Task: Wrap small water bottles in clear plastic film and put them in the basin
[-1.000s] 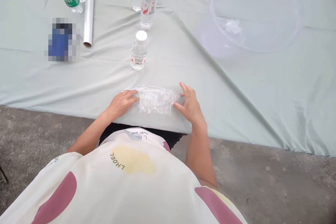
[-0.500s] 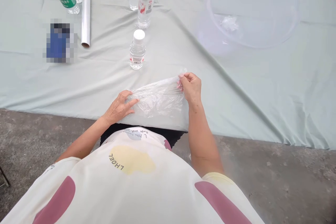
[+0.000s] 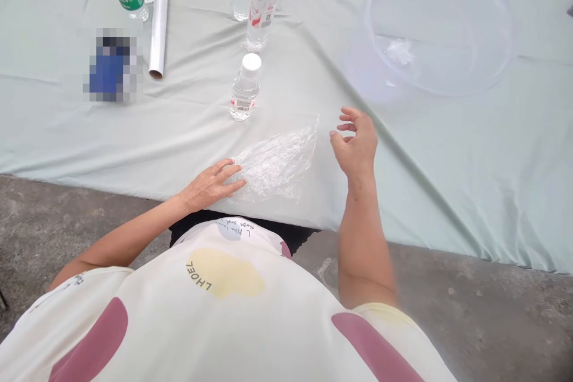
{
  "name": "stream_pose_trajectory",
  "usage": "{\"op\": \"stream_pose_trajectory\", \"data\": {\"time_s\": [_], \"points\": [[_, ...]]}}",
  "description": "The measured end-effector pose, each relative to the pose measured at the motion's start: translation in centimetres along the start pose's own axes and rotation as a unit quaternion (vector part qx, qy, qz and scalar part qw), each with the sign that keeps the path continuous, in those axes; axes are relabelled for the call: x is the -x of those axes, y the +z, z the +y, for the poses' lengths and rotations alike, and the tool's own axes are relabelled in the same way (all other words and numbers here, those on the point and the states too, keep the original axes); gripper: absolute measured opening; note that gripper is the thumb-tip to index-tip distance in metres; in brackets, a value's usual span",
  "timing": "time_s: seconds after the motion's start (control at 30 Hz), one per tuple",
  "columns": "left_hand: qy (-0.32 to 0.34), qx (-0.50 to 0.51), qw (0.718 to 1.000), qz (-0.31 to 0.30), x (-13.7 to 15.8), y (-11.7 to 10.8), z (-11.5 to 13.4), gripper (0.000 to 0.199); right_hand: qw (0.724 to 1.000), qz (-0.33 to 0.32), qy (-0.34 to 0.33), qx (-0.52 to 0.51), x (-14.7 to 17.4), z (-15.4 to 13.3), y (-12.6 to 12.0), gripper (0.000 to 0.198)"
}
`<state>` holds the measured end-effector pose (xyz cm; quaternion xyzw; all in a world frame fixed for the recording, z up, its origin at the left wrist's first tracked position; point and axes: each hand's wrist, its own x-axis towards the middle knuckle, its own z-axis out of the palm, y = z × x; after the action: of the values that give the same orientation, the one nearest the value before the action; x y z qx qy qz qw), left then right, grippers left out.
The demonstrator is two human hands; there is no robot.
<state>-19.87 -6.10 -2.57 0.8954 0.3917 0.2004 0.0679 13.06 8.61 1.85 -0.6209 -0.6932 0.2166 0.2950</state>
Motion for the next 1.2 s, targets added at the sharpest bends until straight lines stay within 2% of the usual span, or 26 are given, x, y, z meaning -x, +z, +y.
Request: {"op": "stream_pose_trajectory", "data": {"time_s": [0.03, 0.1, 0.17, 0.23, 0.37, 0.53, 0.63, 0.8, 0.9, 1.0, 1.1, 1.2], "points": [[0.0, 0.012, 1.0, 0.005, -0.1, 0.0, -0.1, 0.045, 0.995, -0.054, -0.079, 0.012, 1.2, -0.6, -0.4, 0.048], [-0.001, 0.026, 1.0, 0.012, -0.2, 0.0, -0.1, 0.049, 0.963, -0.164, -0.209, 0.053, 3.4, -1.9, -0.4, 0.047], [-0.002, 0.025, 1.0, 0.016, -0.2, 0.1, -0.1, 0.05, 0.93, -0.228, -0.271, 0.096, 4.7, -2.7, 0.5, 0.037], [-0.007, 0.019, 1.0, 0.013, -0.2, 0.2, -0.1, 0.049, 0.916, -0.254, -0.289, 0.116, 4.7, -3.0, 1.8, 0.027], [-0.001, 0.005, 1.0, -0.001, 0.1, 0.2, 0.0, 0.048, 0.914, -0.302, -0.267, 0.046, 2.2, -3.4, 3.7, 0.018], [0.019, 0.012, 1.0, -0.016, 0.4, 0.0, 0.0, 0.037, 0.914, -0.383, -0.104, -0.082, -2.0, -5.0, 3.9, 0.012], [0.027, 0.012, 0.999, -0.032, 0.5, -0.3, 0.1, 0.028, 0.921, -0.371, -0.05, -0.108, -3.9, -5.8, 3.9, 0.007], [0.055, -0.003, 0.996, -0.068, 0.2, -0.7, 0.1, 0.03, 0.94, -0.311, -0.044, -0.135, -6.1, -7.1, 5.0, 0.007], [0.074, -0.006, 0.993, -0.097, -0.8, -1.1, 0.1, 0.048, 0.948, -0.299, -0.048, -0.102, -7.2, -7.6, 6.8, 0.009], [0.069, -0.04, 0.985, -0.151, -2.4, -1.6, 0.1, 0.087, 0.952, -0.29, -0.083, -0.047, -8.1, -7.9, 8.8, 0.011], [0.025, -0.069, 0.977, -0.198, -3.5, -1.7, 0.0, 0.119, 0.947, -0.299, -0.115, 0.004, -8.6, -8.0, 9.7, 0.014], [-0.036, -0.072, 0.974, -0.211, -3.5, -1.3, -0.3, 0.132, 0.948, -0.299, -0.105, 0.032, -8.8, -8.0, 9.0, 0.03]]}}
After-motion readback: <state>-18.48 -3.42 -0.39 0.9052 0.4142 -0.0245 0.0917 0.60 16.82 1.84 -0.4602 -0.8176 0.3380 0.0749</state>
